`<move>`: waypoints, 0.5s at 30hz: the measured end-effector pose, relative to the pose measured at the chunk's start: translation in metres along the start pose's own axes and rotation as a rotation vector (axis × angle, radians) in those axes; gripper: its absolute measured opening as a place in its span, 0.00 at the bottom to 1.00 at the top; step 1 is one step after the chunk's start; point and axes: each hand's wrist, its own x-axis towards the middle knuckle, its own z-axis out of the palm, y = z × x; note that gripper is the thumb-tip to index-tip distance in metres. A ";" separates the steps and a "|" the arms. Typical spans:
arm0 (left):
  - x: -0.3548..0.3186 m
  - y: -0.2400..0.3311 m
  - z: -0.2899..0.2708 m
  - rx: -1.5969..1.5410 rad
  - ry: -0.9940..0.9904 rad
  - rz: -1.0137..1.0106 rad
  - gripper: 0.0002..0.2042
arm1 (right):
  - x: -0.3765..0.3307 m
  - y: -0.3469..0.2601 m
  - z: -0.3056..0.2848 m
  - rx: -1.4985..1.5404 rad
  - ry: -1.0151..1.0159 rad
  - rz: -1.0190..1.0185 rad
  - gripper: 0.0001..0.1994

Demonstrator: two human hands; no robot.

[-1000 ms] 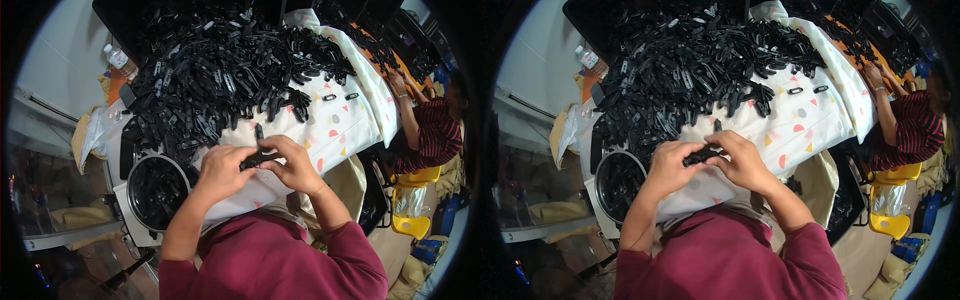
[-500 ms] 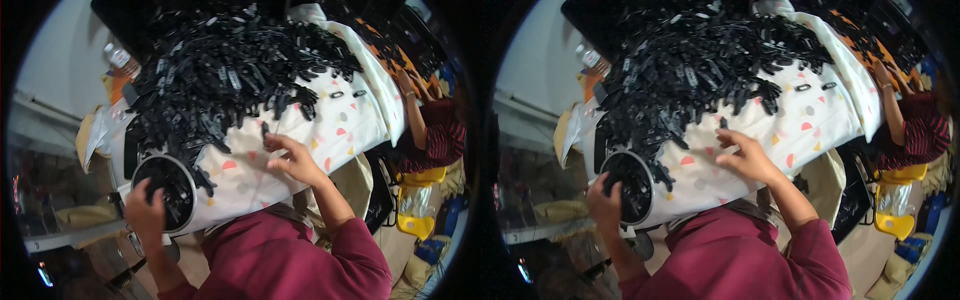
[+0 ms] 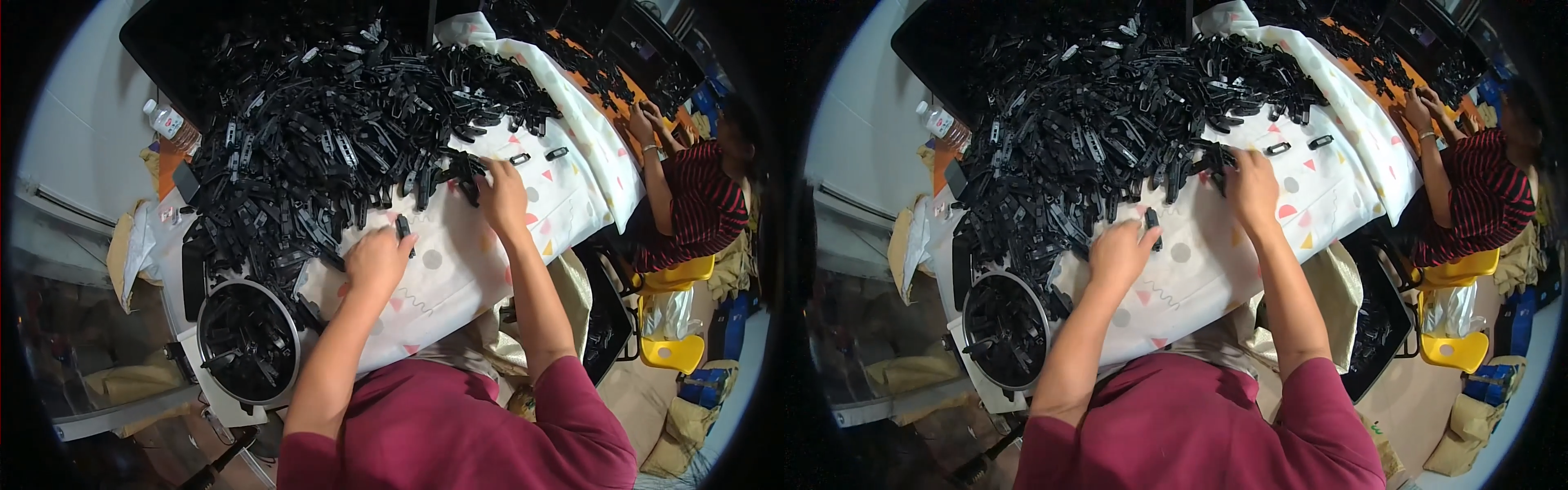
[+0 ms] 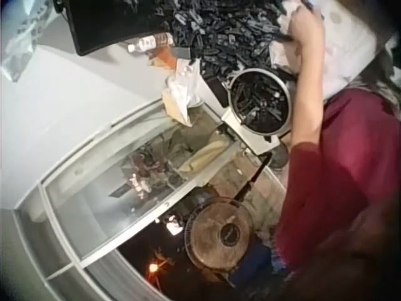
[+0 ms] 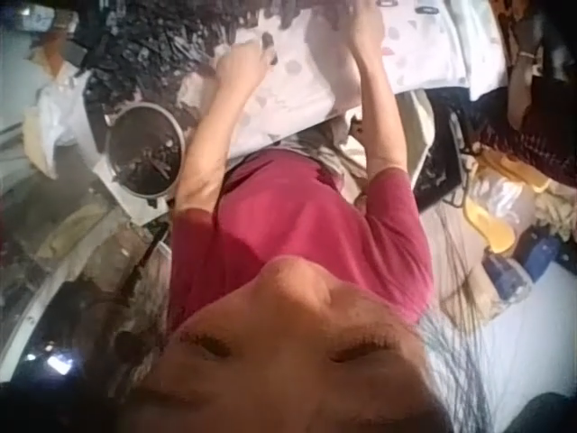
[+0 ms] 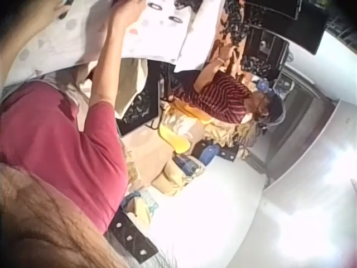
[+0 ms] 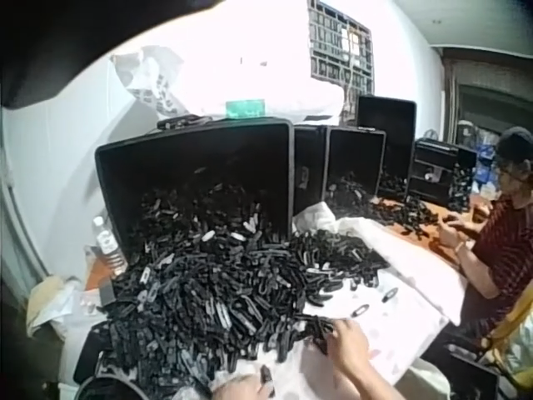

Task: Manually assembling small black plastic hardware components at a workspace table.

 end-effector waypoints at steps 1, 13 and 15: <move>0.008 -0.001 0.011 0.001 -0.005 0.001 0.13 | 0.004 -0.003 -0.001 -0.023 -0.053 -0.165 0.16; -0.036 -0.039 -0.035 -1.359 -0.311 -0.178 0.14 | -0.044 -0.052 -0.034 1.075 -0.666 0.298 0.09; -0.040 -0.043 -0.038 -1.555 -0.430 -0.114 0.13 | -0.063 -0.068 -0.043 1.316 -0.693 0.191 0.07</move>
